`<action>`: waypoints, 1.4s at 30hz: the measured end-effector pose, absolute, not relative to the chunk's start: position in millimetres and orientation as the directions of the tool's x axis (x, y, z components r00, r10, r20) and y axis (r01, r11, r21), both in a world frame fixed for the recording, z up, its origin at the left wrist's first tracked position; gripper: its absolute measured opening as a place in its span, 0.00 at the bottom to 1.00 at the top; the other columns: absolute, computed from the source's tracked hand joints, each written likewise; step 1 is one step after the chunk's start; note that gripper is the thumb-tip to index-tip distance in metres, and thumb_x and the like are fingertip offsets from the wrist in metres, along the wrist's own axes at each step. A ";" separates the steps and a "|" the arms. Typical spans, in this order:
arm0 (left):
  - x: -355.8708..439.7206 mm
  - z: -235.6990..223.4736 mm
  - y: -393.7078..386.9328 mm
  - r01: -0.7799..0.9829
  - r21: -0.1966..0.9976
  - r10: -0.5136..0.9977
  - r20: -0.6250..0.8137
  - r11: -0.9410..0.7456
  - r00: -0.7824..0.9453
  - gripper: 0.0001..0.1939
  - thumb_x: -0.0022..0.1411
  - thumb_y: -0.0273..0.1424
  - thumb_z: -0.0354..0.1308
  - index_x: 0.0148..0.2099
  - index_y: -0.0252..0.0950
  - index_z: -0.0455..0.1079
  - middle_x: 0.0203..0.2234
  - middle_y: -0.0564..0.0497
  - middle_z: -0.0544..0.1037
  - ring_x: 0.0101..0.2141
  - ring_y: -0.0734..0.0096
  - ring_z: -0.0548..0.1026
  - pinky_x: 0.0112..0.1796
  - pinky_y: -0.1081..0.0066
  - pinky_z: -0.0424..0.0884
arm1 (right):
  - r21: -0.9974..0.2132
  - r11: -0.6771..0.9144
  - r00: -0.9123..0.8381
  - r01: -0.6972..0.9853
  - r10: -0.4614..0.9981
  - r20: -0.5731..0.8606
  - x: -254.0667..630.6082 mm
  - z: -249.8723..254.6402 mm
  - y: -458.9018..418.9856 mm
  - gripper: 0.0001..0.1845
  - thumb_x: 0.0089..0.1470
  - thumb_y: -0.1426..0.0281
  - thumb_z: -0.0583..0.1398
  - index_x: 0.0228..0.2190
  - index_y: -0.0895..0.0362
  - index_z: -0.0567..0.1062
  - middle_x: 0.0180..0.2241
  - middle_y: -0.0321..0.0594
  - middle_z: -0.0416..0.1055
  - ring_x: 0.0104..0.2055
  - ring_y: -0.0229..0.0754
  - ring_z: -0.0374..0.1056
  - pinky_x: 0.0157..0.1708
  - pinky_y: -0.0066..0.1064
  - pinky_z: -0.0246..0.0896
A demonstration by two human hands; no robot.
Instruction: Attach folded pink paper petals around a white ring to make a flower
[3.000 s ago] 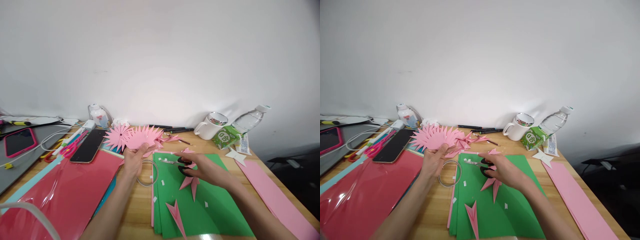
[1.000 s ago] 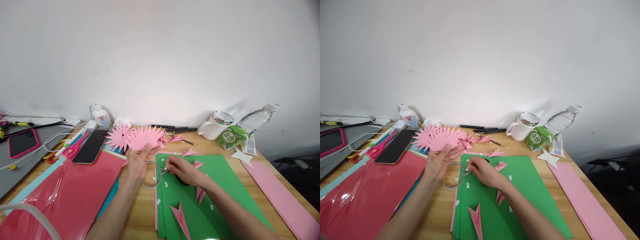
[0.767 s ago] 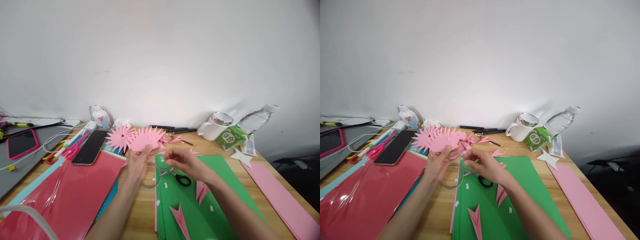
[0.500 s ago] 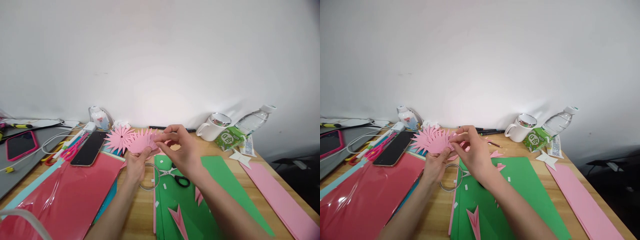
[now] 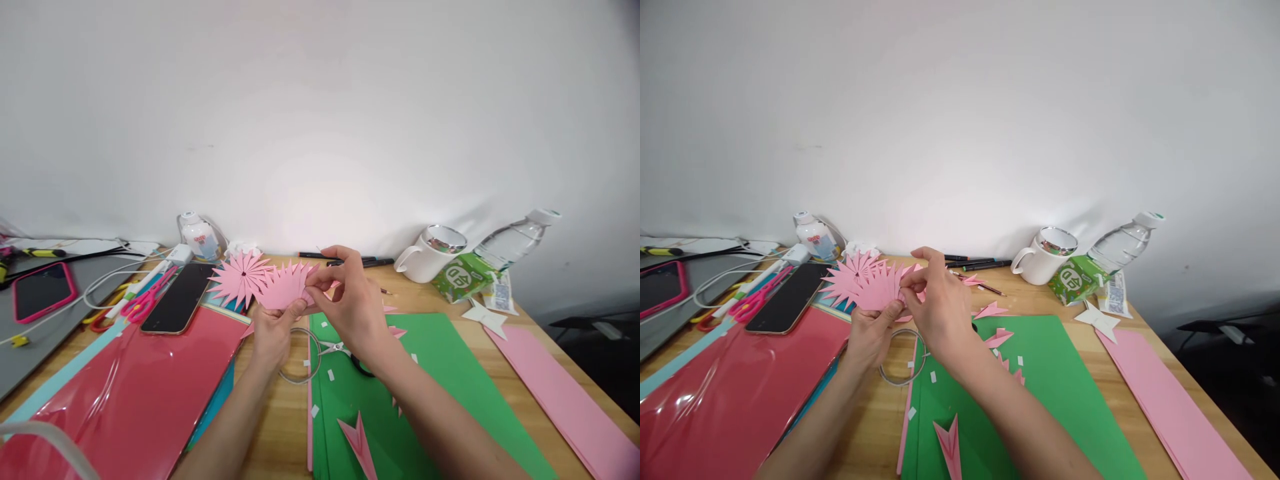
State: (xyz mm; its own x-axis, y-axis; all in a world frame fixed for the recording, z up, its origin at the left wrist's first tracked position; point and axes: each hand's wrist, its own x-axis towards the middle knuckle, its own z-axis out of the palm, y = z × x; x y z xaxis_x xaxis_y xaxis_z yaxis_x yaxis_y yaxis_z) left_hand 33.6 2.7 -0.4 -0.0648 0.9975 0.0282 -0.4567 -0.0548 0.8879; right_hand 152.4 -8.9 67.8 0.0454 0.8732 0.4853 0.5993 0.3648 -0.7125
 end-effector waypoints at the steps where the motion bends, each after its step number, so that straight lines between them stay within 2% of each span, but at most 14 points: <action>1: 33.6 1.1 2.6 -0.463 0.885 0.998 0.023 -0.044 -0.050 0.16 0.40 0.33 0.71 0.33 0.31 0.76 0.29 0.46 0.82 0.33 0.59 0.79 0.37 0.63 0.75 | -0.695 0.368 0.035 0.617 0.870 0.492 152.6 67.4 -8.6 0.21 0.46 0.75 0.57 0.44 0.54 0.60 0.29 0.34 0.77 0.27 0.39 0.71 0.25 0.28 0.58; 5: 33.5 5.3 2.2 -0.472 0.881 1.000 0.001 -0.014 -0.027 0.16 0.38 0.32 0.72 0.31 0.32 0.76 0.26 0.47 0.81 0.34 0.57 0.79 0.37 0.63 0.75 | -0.640 0.411 -0.018 0.649 0.850 0.527 154.1 66.9 -8.3 0.21 0.47 0.75 0.56 0.44 0.54 0.60 0.29 0.34 0.76 0.26 0.38 0.70 0.24 0.27 0.56; 9: 33.8 5.4 2.4 -0.484 0.875 0.999 0.007 -0.024 -0.036 0.16 0.37 0.32 0.72 0.32 0.32 0.76 0.28 0.46 0.82 0.35 0.57 0.79 0.37 0.61 0.75 | -0.595 0.448 -0.032 0.668 0.815 0.579 154.1 62.9 -7.1 0.21 0.48 0.76 0.56 0.44 0.54 0.59 0.28 0.33 0.75 0.25 0.37 0.69 0.23 0.26 0.55; 12: 34.1 4.9 2.4 -0.481 0.876 0.999 0.024 -0.037 -0.034 0.16 0.38 0.33 0.72 0.30 0.31 0.76 0.29 0.44 0.82 0.36 0.56 0.79 0.39 0.60 0.75 | -0.538 0.456 -0.009 0.709 0.768 0.640 152.1 56.6 -5.8 0.16 0.48 0.75 0.56 0.41 0.54 0.60 0.29 0.35 0.75 0.24 0.37 0.68 0.22 0.26 0.54; 15: 34.0 4.9 2.1 -0.483 0.875 0.999 0.027 -0.036 -0.025 0.16 0.39 0.34 0.72 0.32 0.31 0.76 0.30 0.44 0.82 0.37 0.55 0.79 0.39 0.60 0.75 | -0.498 0.457 0.012 0.737 0.727 0.687 149.8 52.0 -6.2 0.11 0.50 0.75 0.56 0.36 0.55 0.61 0.35 0.40 0.75 0.24 0.35 0.68 0.21 0.26 0.53; 17: 34.0 4.6 1.9 -0.488 0.872 0.999 0.033 -0.040 -0.022 0.17 0.40 0.34 0.71 0.34 0.32 0.77 0.31 0.45 0.82 0.37 0.56 0.79 0.39 0.61 0.75 | -0.513 0.459 0.028 0.726 0.725 0.688 148.9 51.6 -7.6 0.10 0.51 0.74 0.55 0.36 0.55 0.61 0.36 0.41 0.74 0.24 0.34 0.68 0.21 0.25 0.54; 20: 33.9 3.2 2.3 -0.480 0.876 0.998 0.047 -0.057 -0.034 0.17 0.41 0.33 0.71 0.35 0.32 0.77 0.33 0.44 0.82 0.37 0.56 0.79 0.39 0.61 0.75 | -0.574 0.450 0.034 0.684 0.766 0.641 149.1 53.5 -10.3 0.12 0.52 0.74 0.55 0.40 0.55 0.60 0.33 0.39 0.74 0.25 0.36 0.68 0.21 0.25 0.55; 23: 33.7 1.6 3.2 -0.455 0.887 0.996 0.059 -0.081 -0.061 0.17 0.41 0.32 0.71 0.36 0.31 0.77 0.33 0.44 0.82 0.36 0.57 0.79 0.40 0.61 0.75 | -0.623 0.438 0.006 0.649 0.815 0.579 149.8 54.5 -12.0 0.16 0.53 0.75 0.55 0.44 0.55 0.58 0.31 0.37 0.73 0.28 0.38 0.69 0.23 0.26 0.57; 26: 33.6 1.9 3.4 -0.441 0.894 0.996 0.058 -0.082 -0.068 0.17 0.40 0.32 0.71 0.34 0.31 0.77 0.32 0.44 0.82 0.36 0.57 0.79 0.40 0.62 0.75 | -0.628 0.451 0.003 0.635 0.811 0.585 149.7 52.8 -12.5 0.17 0.53 0.76 0.55 0.44 0.55 0.59 0.31 0.37 0.72 0.31 0.40 0.69 0.26 0.28 0.60; 30: 34.3 2.8 2.3 -0.465 0.882 0.996 0.059 -0.080 -0.059 0.16 0.41 0.32 0.71 0.35 0.32 0.77 0.34 0.44 0.82 0.38 0.56 0.79 0.41 0.61 0.75 | -0.636 0.485 0.058 0.600 0.766 0.640 148.5 50.3 -12.9 0.16 0.53 0.76 0.55 0.44 0.54 0.62 0.32 0.37 0.72 0.29 0.37 0.67 0.27 0.29 0.64; 34: 34.2 0.3 2.6 -0.479 0.874 0.997 0.053 -0.076 -0.061 0.18 0.41 0.32 0.71 0.37 0.32 0.77 0.33 0.44 0.82 0.38 0.56 0.79 0.42 0.60 0.74 | -0.679 0.485 0.084 0.551 0.777 0.624 147.3 51.6 -12.5 0.23 0.51 0.78 0.57 0.49 0.54 0.59 0.30 0.34 0.72 0.26 0.35 0.67 0.27 0.29 0.66; 36: 33.6 -1.0 3.1 -0.473 0.878 0.997 0.054 -0.077 -0.063 0.16 0.41 0.32 0.70 0.35 0.32 0.76 0.34 0.44 0.82 0.38 0.56 0.79 0.42 0.60 0.74 | -0.674 0.474 0.102 0.567 0.771 0.628 147.5 53.0 -11.7 0.24 0.51 0.77 0.57 0.49 0.53 0.60 0.32 0.36 0.71 0.29 0.37 0.68 0.30 0.31 0.67; 38: 33.2 -0.8 3.0 -0.469 0.880 0.997 0.044 -0.067 -0.060 0.15 0.42 0.33 0.70 0.34 0.32 0.76 0.33 0.44 0.82 0.39 0.56 0.79 0.41 0.60 0.75 | -0.663 0.450 0.156 0.598 0.746 0.647 149.0 54.5 -10.5 0.25 0.51 0.74 0.59 0.50 0.53 0.60 0.37 0.40 0.70 0.36 0.42 0.68 0.36 0.37 0.67; 42: 33.8 4.9 0.6 -0.509 0.860 0.999 0.034 -0.030 -0.001 0.17 0.42 0.32 0.70 0.37 0.34 0.76 0.33 0.46 0.82 0.39 0.56 0.79 0.40 0.61 0.75 | -0.706 0.475 0.159 0.525 0.760 0.630 156.3 58.2 -7.1 0.36 0.50 0.72 0.60 0.58 0.54 0.52 0.50 0.48 0.62 0.51 0.46 0.62 0.45 0.41 0.65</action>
